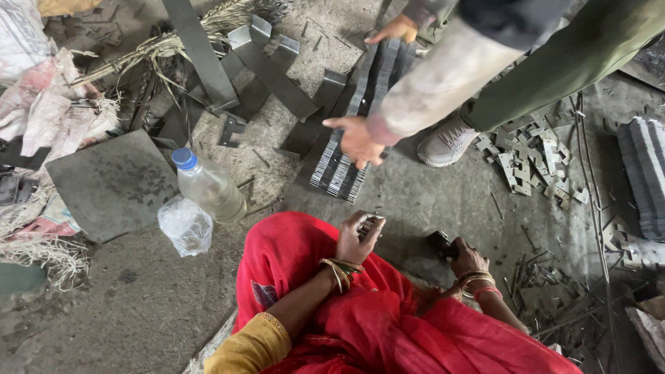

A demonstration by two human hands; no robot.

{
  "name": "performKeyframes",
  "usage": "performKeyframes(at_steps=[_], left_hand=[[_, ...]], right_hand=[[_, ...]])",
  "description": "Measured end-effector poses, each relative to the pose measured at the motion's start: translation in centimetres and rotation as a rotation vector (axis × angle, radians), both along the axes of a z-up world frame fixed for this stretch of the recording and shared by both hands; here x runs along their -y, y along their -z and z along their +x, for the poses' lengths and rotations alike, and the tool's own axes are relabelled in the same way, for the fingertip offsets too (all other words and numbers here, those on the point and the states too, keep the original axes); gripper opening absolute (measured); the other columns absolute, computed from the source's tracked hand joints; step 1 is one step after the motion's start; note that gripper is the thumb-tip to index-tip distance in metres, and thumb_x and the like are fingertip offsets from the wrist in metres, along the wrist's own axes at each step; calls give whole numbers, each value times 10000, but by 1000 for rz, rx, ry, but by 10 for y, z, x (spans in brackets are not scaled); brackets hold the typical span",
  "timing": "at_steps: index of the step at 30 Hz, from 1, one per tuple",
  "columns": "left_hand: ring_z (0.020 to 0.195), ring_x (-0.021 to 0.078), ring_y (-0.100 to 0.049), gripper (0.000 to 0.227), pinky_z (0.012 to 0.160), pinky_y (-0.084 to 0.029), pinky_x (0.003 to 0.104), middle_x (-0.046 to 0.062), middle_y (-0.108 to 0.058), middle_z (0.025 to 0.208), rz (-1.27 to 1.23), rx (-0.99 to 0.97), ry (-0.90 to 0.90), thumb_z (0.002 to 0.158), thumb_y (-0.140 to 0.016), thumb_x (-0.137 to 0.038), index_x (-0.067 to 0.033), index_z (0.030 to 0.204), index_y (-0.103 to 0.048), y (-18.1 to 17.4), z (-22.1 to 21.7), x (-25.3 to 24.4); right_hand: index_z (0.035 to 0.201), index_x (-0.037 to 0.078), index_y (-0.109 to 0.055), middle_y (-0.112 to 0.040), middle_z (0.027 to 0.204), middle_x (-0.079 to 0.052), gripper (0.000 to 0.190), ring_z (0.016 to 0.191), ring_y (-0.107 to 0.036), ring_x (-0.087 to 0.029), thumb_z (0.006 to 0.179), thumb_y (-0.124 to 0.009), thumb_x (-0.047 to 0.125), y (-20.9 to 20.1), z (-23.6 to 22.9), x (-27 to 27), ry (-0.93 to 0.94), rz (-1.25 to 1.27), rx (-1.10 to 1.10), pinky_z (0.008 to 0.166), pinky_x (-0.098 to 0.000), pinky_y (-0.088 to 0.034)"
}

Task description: The person sits on the floor and repeatedly picks up small metal brackets from a scattered pile, aligns them, and stacks them into neat piles. The person occasionally pauses to adjust the stacks or move a few pieces aside.

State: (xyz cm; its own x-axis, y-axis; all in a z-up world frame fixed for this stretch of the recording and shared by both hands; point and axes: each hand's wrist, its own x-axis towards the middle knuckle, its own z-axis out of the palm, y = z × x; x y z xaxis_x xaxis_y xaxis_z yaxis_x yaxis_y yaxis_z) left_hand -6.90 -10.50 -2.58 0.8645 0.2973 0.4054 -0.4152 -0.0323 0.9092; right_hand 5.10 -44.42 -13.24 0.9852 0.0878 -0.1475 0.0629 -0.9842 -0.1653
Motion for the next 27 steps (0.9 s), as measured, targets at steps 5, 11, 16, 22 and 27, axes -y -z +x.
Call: performKeyframes(at_steps=[5, 11, 16, 22, 27], left_hand=[[671, 81, -714, 121, 580, -557, 233, 33, -736, 816, -16, -28, 21, 964, -722, -122, -12, 1014, -715, -2, 0, 0], [628, 72, -698, 145, 552, -534, 225, 25, -713, 722, -52, -97, 37, 962, -736, -155, -20, 1010, -714, -2, -1, 1], [640, 68, -697, 146, 561, -535, 224, 25, -714, 748, -72, -83, 29, 962, -738, -154, -13, 995, -722, -2, -1, 1], [669, 64, -697, 134, 580, -551, 222, 19, -707, 836, -112, -49, 54, 965, -721, -134, -4, 995, -714, 1, 1, 1], [641, 65, -685, 128, 557, -531, 219, 18, -700, 780, -133, -107, 62, 961, -730, -126, -1, 982, -711, -1, 3, 2]], right_hand=[[1253, 226, -541, -713, 1230, -94, 416, 1222, -625, -378, 865, -690, 238, 0, 0, 0, 3, -7, 11, 988, -662, -421], [1254, 198, -537, -700, 1250, -99, 445, 1254, -603, -371, 866, -729, 301, 1, -1, -2, 15, -33, -9, 1002, -648, -424], [1229, 198, -552, -705, 1250, -94, 415, 1245, -616, -360, 871, -730, 311, 0, 0, -2, 27, -48, -35, 1018, -635, -425], [1219, 204, -554, -707, 1221, -107, 375, 1229, -621, -374, 883, -702, 283, -1, -3, -2, 22, -23, 6, 991, -633, -441], [1199, 216, -555, -698, 1189, -111, 413, 1212, -615, -378, 837, -728, 311, 0, -1, -6, 15, -6, 5, 967, -625, -447]])
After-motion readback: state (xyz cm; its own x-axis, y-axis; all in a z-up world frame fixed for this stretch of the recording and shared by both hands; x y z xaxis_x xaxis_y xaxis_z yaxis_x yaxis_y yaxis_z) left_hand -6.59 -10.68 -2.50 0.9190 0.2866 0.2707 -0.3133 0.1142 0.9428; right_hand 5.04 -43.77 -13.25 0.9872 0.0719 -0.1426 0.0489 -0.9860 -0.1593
